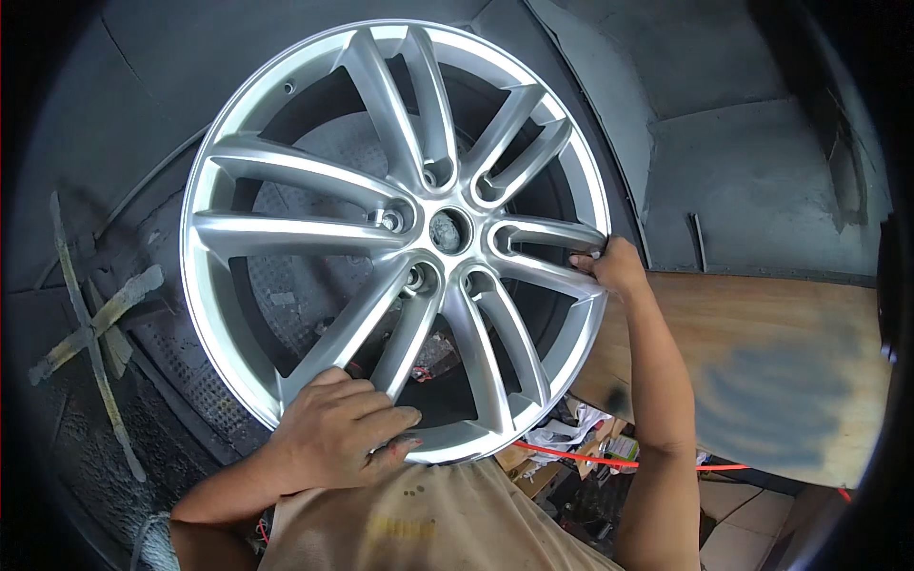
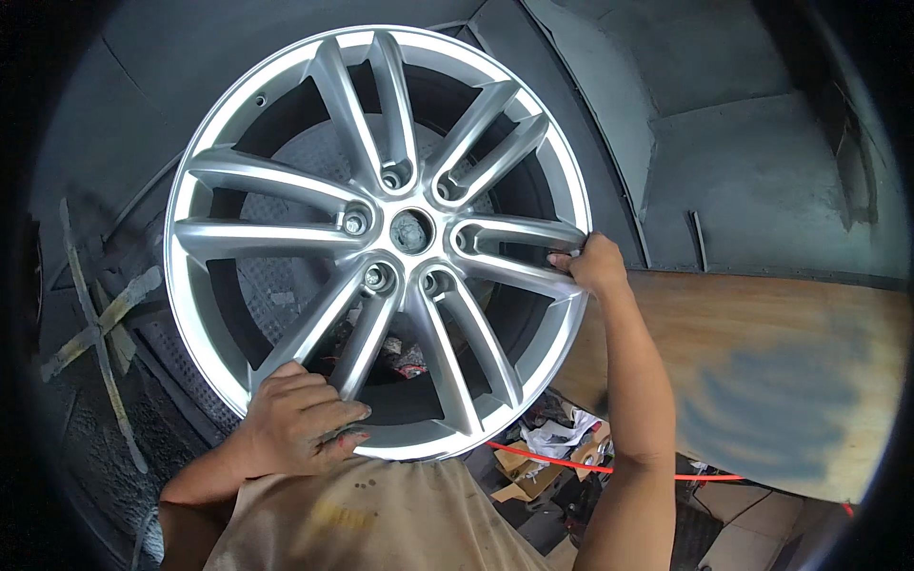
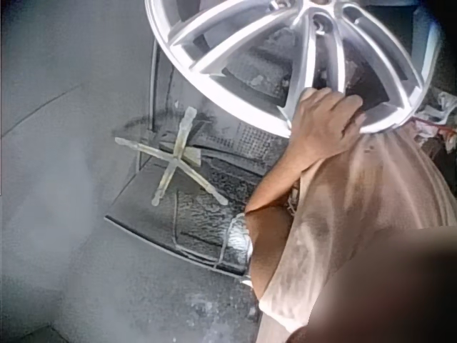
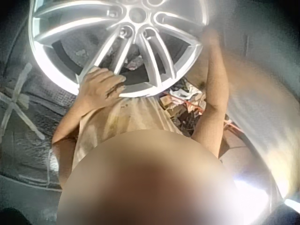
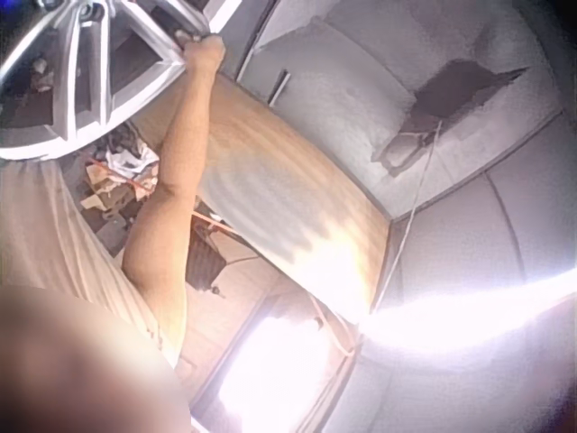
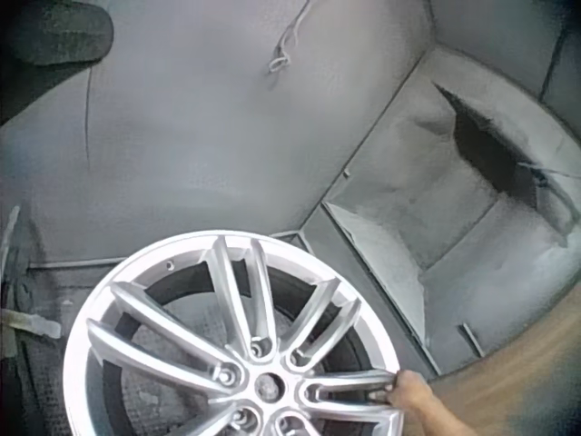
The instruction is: Cleaning and spray-painting an alloy car wheel in a workshop booth.
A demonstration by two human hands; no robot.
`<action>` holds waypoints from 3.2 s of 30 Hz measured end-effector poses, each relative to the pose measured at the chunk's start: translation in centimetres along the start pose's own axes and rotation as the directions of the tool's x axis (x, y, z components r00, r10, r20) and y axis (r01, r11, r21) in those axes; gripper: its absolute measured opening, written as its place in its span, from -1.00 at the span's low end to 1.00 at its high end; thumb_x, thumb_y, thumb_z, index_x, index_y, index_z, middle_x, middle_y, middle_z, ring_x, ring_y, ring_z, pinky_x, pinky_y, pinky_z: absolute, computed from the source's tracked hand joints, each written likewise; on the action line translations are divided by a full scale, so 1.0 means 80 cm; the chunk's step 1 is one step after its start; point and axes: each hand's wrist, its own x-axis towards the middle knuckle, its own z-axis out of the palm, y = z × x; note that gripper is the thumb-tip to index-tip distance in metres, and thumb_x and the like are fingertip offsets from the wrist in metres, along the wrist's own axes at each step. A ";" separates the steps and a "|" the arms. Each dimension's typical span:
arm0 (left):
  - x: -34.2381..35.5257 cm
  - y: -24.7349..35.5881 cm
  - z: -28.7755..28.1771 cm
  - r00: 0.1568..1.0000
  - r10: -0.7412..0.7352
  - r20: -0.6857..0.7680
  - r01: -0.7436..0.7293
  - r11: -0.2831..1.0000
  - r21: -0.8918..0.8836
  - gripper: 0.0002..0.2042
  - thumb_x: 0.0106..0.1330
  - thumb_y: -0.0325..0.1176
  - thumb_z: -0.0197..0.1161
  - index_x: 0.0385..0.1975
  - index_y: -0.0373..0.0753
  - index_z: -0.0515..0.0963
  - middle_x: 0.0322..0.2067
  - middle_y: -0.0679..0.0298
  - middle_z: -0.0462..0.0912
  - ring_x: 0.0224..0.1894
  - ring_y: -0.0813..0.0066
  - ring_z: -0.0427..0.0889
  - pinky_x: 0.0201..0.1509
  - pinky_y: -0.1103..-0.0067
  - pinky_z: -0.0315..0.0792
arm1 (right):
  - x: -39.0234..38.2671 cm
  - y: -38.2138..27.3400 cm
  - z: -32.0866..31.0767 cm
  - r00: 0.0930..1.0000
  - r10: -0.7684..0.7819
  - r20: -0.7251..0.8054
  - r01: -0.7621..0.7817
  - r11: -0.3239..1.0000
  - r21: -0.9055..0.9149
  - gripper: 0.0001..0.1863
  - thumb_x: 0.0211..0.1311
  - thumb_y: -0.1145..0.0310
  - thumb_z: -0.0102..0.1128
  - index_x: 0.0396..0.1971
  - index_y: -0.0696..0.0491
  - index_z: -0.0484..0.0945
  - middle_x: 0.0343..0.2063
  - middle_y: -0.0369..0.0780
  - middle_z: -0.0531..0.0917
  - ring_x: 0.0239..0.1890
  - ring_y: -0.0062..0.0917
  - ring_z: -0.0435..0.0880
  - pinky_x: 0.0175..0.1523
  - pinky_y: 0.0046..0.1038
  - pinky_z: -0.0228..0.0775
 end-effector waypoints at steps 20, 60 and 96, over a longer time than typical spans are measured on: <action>-0.001 0.005 0.007 1.000 -0.004 -0.023 0.004 1.000 0.003 -0.80 0.19 -0.19 0.44 -0.26 -0.09 0.69 -0.50 0.41 0.61 -0.41 0.46 0.61 -0.23 0.49 0.36 | 0.022 0.020 0.008 0.999 -0.043 -0.014 0.042 0.997 -0.070 -0.51 0.04 0.20 0.59 -0.19 0.30 0.68 -0.44 -0.12 0.71 -0.44 -0.40 0.62 -0.34 -0.35 0.44; 0.009 0.014 0.001 0.999 -0.011 -0.031 0.014 0.993 0.114 -0.76 0.10 -0.23 0.48 -0.27 -0.16 0.72 -0.52 0.34 0.63 -0.44 0.36 0.62 -0.27 0.45 0.37 | 0.022 0.033 0.002 0.998 -0.061 0.021 0.061 0.998 0.022 -0.33 -0.10 0.18 0.68 -0.11 0.37 0.63 -0.21 0.04 0.74 -0.21 -0.29 0.75 -0.14 -0.32 0.57; 0.064 0.055 0.061 0.907 -0.243 -0.344 0.191 0.965 -0.179 -0.83 0.32 -0.47 0.27 -0.17 -0.42 0.62 -0.28 0.25 0.62 -0.27 0.55 0.51 -0.11 0.58 0.41 | -0.232 0.168 -0.025 0.599 -0.762 -0.246 0.478 0.094 0.874 -0.80 0.45 0.38 0.09 -0.11 0.16 0.61 -0.36 -0.18 0.75 -0.47 -0.50 0.75 -0.31 -0.38 0.56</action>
